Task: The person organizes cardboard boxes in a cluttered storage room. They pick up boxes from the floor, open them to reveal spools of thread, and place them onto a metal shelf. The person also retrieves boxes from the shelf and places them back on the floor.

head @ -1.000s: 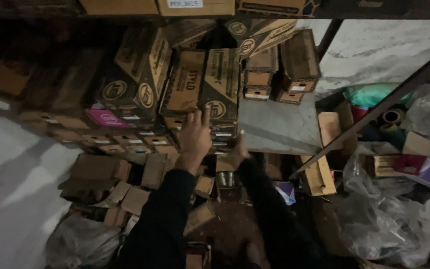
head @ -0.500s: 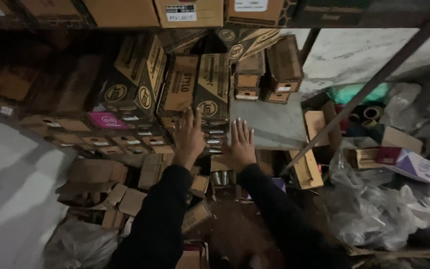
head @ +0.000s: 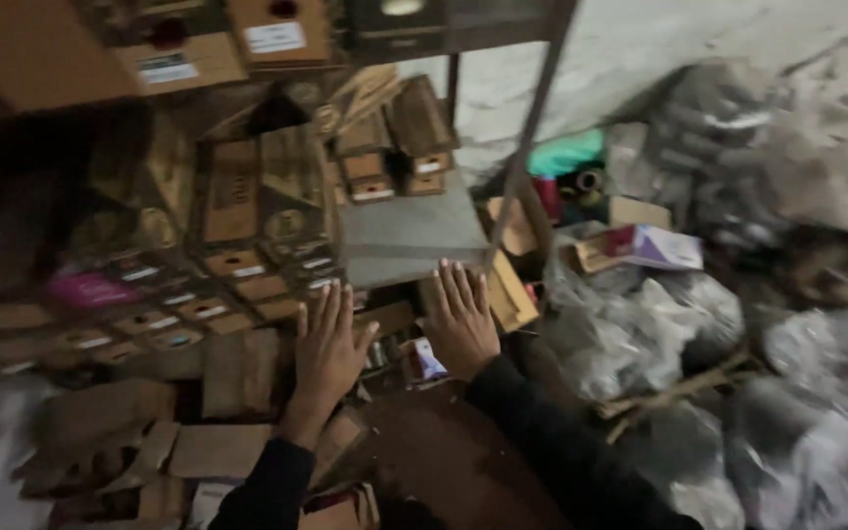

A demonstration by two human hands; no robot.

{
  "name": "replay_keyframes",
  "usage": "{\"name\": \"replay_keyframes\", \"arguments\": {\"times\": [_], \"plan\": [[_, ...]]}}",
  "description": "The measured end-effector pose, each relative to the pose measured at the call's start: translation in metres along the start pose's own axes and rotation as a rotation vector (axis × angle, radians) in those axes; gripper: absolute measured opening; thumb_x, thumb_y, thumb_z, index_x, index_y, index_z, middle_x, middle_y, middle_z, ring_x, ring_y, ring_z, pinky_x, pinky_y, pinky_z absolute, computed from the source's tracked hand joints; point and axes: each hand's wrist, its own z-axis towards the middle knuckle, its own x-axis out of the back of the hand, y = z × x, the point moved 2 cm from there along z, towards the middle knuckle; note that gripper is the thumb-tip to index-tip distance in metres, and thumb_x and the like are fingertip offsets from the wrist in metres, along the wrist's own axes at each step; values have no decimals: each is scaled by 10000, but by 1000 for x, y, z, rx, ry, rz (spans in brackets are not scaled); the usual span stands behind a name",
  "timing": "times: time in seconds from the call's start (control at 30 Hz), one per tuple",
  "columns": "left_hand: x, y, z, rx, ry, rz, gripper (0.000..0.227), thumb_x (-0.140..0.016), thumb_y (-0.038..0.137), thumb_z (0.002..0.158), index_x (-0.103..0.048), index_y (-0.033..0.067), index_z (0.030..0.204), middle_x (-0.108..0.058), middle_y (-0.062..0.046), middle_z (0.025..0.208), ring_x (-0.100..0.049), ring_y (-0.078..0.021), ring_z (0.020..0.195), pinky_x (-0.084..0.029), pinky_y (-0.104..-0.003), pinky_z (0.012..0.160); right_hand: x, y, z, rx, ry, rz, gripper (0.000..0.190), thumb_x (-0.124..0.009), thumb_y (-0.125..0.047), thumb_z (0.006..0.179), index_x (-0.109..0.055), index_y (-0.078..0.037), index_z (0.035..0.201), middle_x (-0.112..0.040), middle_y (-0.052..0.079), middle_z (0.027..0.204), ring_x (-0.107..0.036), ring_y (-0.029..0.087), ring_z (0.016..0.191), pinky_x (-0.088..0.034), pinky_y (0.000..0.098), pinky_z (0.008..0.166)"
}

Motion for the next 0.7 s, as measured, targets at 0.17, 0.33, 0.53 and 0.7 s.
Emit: {"name": "replay_keyframes", "arguments": {"times": [0.17, 0.33, 0.53, 0.7], "plan": [[18, 81, -19, -178, 139, -48, 770, -401, 618, 1073, -363, 64, 1606, -325, -195, 1670, -299, -335, 1548, -172, -635, 1245, 75, 36, -52, -139, 10, -10, 999, -767, -476, 824, -342, -34, 1612, -317, 191, 1682, -295, 378, 1548, -170, 635, 1243], [3, 158, -32, -436, 110, -53, 753, -405, 628, 1066, -432, 75, 1576, -382, -195, 1648, -354, -333, 1529, -223, -658, 1220, 155, 69, -126, -356, -17, -25, 948, -695, -505, 908, -301, -30, 1628, -268, 185, 1706, -274, 374, 1559, -150, 632, 1243], [-6, 265, -32, -757, -15, -126, 789, -355, 656, 1068, -444, 48, 1563, -392, -205, 1642, -316, -330, 1555, -171, -675, 1230, 223, 99, -209, -633, -51, -197, 909, -653, -561, 950, -337, -29, 1615, -301, 189, 1687, -269, 363, 1560, -121, 621, 1251], [-10, 346, -43, -1050, -105, -172, 786, -338, 651, 1072, -440, 44, 1561, -390, -210, 1643, -312, -318, 1558, -144, -657, 1240, 271, 93, -264, -909, -53, -385, 880, -585, -598, 968, -382, 2, 1580, -299, 208, 1685, -256, 352, 1569, -98, 577, 1276]]}}
